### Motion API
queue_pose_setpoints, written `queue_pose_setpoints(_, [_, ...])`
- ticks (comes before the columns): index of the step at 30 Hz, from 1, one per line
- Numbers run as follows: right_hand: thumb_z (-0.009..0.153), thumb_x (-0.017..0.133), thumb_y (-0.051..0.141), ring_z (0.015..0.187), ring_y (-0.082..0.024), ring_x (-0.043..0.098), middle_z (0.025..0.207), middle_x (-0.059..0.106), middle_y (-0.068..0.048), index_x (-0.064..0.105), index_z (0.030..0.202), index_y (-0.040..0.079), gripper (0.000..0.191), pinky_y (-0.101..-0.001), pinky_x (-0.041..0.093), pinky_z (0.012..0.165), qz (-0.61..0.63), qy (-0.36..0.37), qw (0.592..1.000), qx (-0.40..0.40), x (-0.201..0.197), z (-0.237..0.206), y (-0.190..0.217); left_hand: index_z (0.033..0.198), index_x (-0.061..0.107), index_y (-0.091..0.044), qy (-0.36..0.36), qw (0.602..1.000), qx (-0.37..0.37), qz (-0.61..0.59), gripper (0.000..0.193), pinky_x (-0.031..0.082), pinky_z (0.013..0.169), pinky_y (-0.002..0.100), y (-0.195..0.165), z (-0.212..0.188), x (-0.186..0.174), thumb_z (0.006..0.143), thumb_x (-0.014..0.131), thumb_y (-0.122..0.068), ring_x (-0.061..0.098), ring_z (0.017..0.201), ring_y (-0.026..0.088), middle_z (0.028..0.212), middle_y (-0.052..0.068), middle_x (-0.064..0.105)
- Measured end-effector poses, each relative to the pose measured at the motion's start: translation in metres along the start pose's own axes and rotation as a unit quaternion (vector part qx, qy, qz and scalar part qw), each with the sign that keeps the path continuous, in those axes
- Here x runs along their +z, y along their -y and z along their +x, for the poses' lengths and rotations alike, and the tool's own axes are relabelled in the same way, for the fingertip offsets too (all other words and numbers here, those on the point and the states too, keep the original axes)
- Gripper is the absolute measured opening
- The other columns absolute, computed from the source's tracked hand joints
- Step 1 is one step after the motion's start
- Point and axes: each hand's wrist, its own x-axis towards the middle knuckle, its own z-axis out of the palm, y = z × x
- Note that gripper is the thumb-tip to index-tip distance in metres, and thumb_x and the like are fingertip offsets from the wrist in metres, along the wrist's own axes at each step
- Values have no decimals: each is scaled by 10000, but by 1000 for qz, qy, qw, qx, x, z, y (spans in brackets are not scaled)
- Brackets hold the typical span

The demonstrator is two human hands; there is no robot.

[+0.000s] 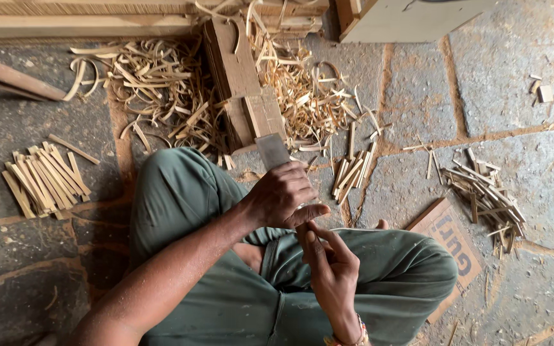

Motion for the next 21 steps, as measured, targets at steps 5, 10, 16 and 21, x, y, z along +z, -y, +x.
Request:
queue_pose_setpoints(5, [982,675,163,546,-12,479,649,656,2,742,1216,-1,294,-221,333,466,-16,9,1000,16,2,-4,8,638,635,-103,-20,1000,6,-22,550,524,766,429,-7,-1,-7,1057,608,-459,586,628,254,628,52,611])
queue_pose_setpoints(10, [971,674,201,489,-18,430,589,633,-14,754,1213,34,304,-233,286,432,-56,10,997,58,6,0,21,603,653,-97,24,999,-40,-28,561,513,695,422,-4,-2,-6,1032,618,-458,585,566,244,565,59,608])
queue_pose_setpoints(16, [964,649,213,403,-40,414,548,621,-19,739,1178,58,279,-261,277,381,-82,26,991,104,7,2,29,804,758,-99,63,994,-86,-25,502,543,836,430,0,-4,-2,1041,549,-489,668,701,230,728,76,720])
queue_pose_setpoints(21, [995,646,163,478,-23,435,578,614,5,733,1131,31,209,-246,281,417,-61,39,996,47,17,9,22,919,784,-101,127,986,-108,-17,449,502,1058,490,15,0,-1,1035,514,-441,725,828,221,899,84,780])
